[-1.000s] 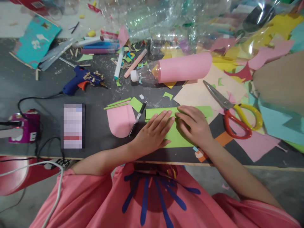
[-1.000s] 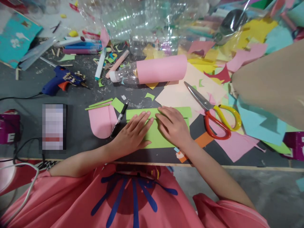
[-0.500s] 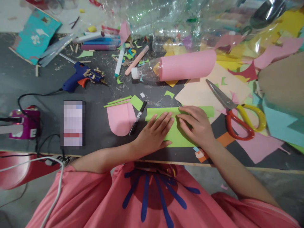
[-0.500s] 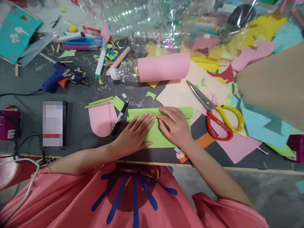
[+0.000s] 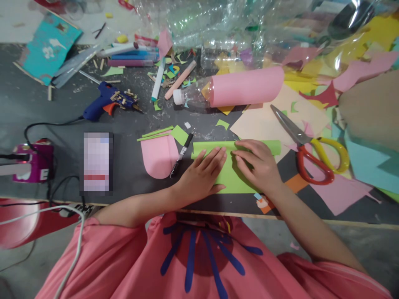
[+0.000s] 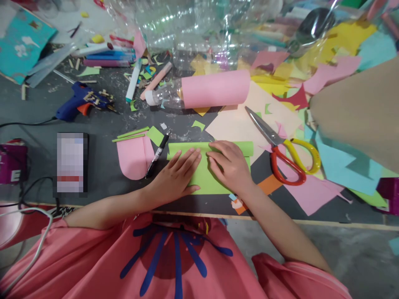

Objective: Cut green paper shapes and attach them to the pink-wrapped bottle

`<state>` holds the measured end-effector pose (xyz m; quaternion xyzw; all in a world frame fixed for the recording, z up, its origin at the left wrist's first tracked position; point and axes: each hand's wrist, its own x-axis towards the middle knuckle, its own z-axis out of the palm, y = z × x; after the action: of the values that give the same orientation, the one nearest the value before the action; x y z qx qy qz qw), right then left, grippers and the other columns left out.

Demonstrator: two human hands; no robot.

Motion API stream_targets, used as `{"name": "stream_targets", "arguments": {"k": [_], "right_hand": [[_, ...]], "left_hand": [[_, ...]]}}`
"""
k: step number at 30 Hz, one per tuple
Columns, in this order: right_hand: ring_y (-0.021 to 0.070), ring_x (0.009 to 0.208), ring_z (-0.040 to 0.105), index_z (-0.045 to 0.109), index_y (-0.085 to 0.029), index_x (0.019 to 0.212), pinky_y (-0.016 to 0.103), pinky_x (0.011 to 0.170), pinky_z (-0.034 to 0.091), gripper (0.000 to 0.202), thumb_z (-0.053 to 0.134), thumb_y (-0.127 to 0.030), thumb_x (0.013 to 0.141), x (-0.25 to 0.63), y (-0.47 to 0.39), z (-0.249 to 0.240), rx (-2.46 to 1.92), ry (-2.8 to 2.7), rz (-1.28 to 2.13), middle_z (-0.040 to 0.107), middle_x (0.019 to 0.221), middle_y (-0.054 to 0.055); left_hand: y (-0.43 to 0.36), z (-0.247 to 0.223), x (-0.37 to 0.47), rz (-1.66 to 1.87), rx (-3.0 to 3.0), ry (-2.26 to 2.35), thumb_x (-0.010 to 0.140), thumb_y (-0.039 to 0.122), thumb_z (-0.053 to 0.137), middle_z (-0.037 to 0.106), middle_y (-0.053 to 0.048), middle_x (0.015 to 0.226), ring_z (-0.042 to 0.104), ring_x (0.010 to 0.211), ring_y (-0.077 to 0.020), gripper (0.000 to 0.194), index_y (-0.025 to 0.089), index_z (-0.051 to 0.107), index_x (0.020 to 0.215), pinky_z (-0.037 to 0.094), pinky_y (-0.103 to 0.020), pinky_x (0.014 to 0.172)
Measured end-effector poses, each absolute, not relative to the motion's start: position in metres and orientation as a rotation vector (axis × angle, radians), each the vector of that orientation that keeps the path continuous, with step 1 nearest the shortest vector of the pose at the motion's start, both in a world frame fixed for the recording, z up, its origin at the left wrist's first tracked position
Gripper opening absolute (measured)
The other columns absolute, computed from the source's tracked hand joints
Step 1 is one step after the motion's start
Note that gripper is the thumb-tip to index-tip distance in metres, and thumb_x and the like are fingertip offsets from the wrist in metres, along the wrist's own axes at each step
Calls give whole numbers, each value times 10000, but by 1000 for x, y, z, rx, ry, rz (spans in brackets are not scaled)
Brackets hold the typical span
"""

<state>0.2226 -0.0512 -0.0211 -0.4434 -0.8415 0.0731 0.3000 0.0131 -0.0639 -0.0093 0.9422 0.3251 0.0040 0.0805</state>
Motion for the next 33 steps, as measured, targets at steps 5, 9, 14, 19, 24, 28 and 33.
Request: {"name": "stream_targets", "arguments": {"k": [5, 9, 14, 19, 24, 28, 33], "right_hand": [[262, 988, 651, 620, -188, 959, 444, 846, 543, 163, 568, -92, 838, 223, -52, -22, -1182, -2237, 190, 689, 1014, 123], [255, 991, 649, 628, -192, 957, 437, 852, 537, 164, 558, -96, 843, 222, -53, -22, -1200, -2230, 200, 693, 1013, 117], [254, 995, 647, 628, -185, 956, 434, 855, 536, 161, 564, -91, 841, 223, -53, -22, -1187, -2242, 188, 692, 1016, 122], [254, 984, 650, 620, -181, 948, 429, 845, 541, 154, 573, -86, 836, 223, -52, -22, -1185, -2251, 172, 693, 1010, 124], [249, 976, 653, 612, -185, 977, 420, 838, 537, 166, 566, -96, 844, 221, -52, -21, -1190, -2252, 157, 699, 1003, 122], [243, 965, 653, 602, -182, 1027, 401, 836, 522, 199, 566, -106, 846, 219, -54, -20, -1182, -2266, 124, 714, 1008, 116], [223, 941, 654, 603, -195, 1012, 374, 821, 489, 193, 491, -113, 878, 215, -57, -21, -1192, -2329, 157, 732, 1063, 99]], "left_hand": [[-64, -11, 13, 1, 2815, 969, 942, 516, 370, 366, -195, 1516, 316, 1423, -294, 723, -5, 308, 1440, 276, -447, 1146], [-64, -11, 13, -4, 2814, 966, 938, 514, 386, 359, -201, 1518, 324, 1418, -298, 727, -8, 310, 1439, 270, -443, 1149], [-64, -11, 13, 0, 2810, 974, 942, 507, 381, 364, -195, 1517, 320, 1421, -295, 713, -1, 316, 1438, 262, -440, 1152], [-64, -10, 13, -23, 2814, 969, 942, 507, 384, 371, -195, 1513, 322, 1420, -295, 713, -3, 318, 1437, 275, -438, 1146], [-62, -9, 13, -50, 2807, 973, 947, 495, 380, 369, -188, 1517, 327, 1417, -290, 704, -3, 313, 1441, 275, -436, 1147], [-61, -6, 14, -61, 2800, 977, 942, 486, 402, 384, -178, 1511, 345, 1403, -284, 696, -2, 330, 1433, 291, -426, 1138], [-57, -4, 13, -82, 2774, 957, 939, 486, 406, 405, -189, 1492, 354, 1397, -276, 696, 7, 322, 1436, 298, -429, 1133]]}}
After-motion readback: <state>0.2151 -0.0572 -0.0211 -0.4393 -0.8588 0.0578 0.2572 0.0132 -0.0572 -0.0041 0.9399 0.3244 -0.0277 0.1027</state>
